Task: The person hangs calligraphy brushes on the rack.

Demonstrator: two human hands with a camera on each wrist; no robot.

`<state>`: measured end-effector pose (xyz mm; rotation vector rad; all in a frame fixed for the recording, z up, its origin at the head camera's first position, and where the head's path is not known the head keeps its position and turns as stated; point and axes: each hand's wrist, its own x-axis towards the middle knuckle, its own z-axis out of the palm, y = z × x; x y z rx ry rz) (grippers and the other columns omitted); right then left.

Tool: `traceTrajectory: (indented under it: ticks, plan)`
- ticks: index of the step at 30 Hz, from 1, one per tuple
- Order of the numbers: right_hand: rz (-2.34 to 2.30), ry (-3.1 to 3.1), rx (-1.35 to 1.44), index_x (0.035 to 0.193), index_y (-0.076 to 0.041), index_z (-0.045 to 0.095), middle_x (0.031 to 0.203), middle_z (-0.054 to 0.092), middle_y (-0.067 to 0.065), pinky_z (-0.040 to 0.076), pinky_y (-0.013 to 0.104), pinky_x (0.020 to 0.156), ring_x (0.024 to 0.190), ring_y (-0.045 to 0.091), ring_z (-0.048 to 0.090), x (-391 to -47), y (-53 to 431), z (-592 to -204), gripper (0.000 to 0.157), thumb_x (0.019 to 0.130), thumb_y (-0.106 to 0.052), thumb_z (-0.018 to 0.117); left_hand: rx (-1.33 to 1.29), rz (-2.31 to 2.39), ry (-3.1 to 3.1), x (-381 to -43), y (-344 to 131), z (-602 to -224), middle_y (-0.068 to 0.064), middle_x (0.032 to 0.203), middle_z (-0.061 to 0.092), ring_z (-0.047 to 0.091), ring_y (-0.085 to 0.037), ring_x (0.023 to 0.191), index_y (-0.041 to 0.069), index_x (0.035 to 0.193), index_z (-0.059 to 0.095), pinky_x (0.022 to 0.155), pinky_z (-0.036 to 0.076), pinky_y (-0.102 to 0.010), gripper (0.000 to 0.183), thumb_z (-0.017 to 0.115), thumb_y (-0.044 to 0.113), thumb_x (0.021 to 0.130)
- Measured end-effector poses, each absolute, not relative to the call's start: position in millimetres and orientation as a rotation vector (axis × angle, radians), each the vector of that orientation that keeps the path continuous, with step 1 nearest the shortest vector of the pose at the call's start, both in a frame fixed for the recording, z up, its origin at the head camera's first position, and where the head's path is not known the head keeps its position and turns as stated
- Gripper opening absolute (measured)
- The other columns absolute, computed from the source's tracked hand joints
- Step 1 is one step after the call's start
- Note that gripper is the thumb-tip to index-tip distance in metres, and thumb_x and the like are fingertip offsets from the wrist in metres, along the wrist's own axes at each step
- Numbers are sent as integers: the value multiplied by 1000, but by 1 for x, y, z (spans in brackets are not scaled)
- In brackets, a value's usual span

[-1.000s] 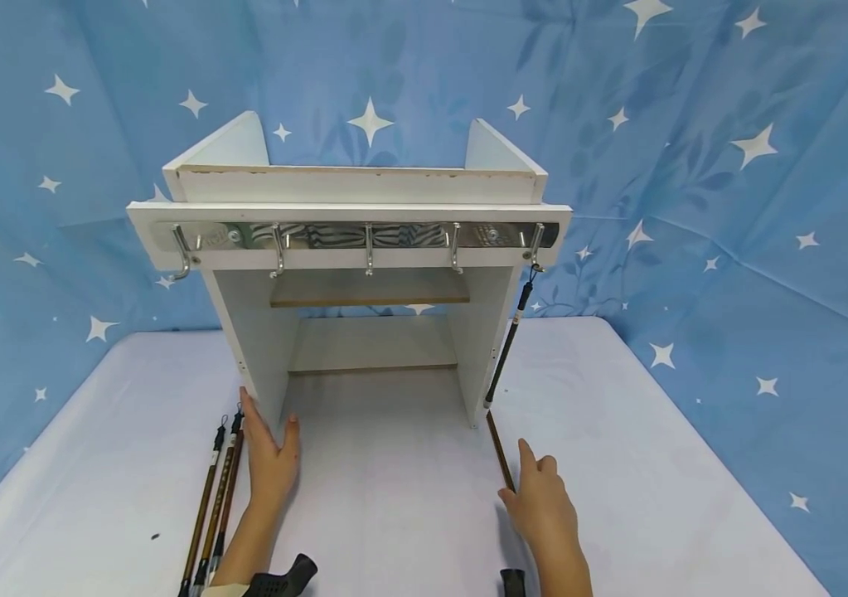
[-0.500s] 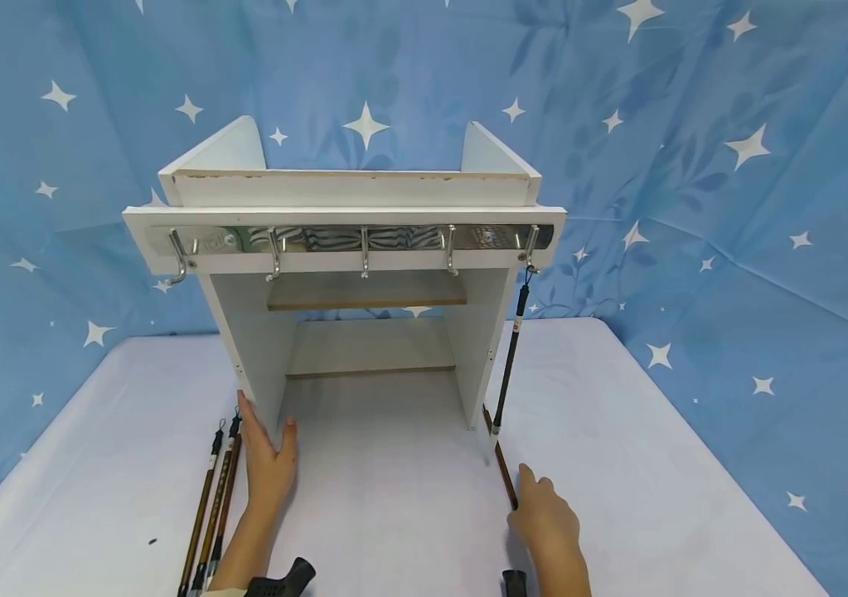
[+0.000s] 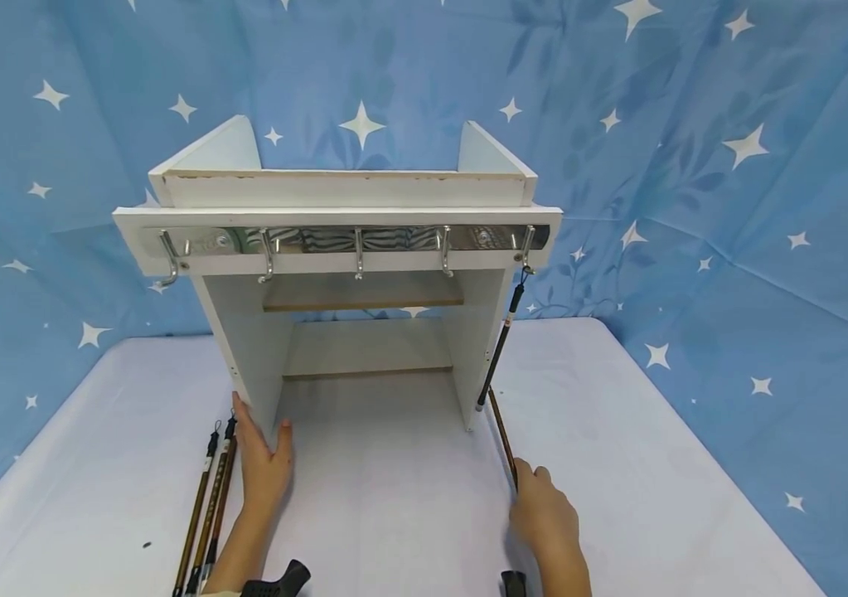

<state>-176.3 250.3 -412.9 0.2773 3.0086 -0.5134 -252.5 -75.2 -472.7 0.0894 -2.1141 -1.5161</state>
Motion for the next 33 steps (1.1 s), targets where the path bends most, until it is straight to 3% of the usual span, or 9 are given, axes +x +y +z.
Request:
traceTrajectory:
  ticks: [6,12,21,29,33]
  plan:
    - [-766,3072,262,131,6,40,86,56,15,44,29,49,63,17,53,-180,253,-408,55,79,-2,57,81,-1512,-2100,-255,-76,-473,-20,147,12,18,-42,134,28,147,-5,100,22,-68,80,52,19,92]
    - [-910,3074,278,132,7,37,91,57,18,48,32,57,75,22,58,-180,256,-405,57,80,-3,57,84,-1502,-2108,-255,-76,-474,-20,148,12,17,-42,135,25,147,-4,100,21,-67,79,52,20,92]
    - [-1066,3129,351,136,2,33,97,54,19,47,28,56,80,24,57,-177,252,-401,57,84,-5,56,75,-1500,-2097,-253,-76,-474,-21,148,11,16,-42,135,23,147,-3,101,20,-67,80,53,18,91]
    - [-1224,3344,331,136,-3,35,100,55,19,53,35,62,88,31,59,-174,243,-397,56,84,-2,55,82,-1508,-2100,-253,-76,-473,-20,148,11,16,-42,135,25,147,-4,101,20,-67,79,52,18,92]
    - [-1343,3432,342,135,-4,38,97,56,15,53,27,62,86,27,60,-173,240,-396,56,83,1,56,75,-1513,-2102,-253,-76,-473,-20,149,10,15,-42,136,25,147,-4,102,19,-66,79,52,19,92]
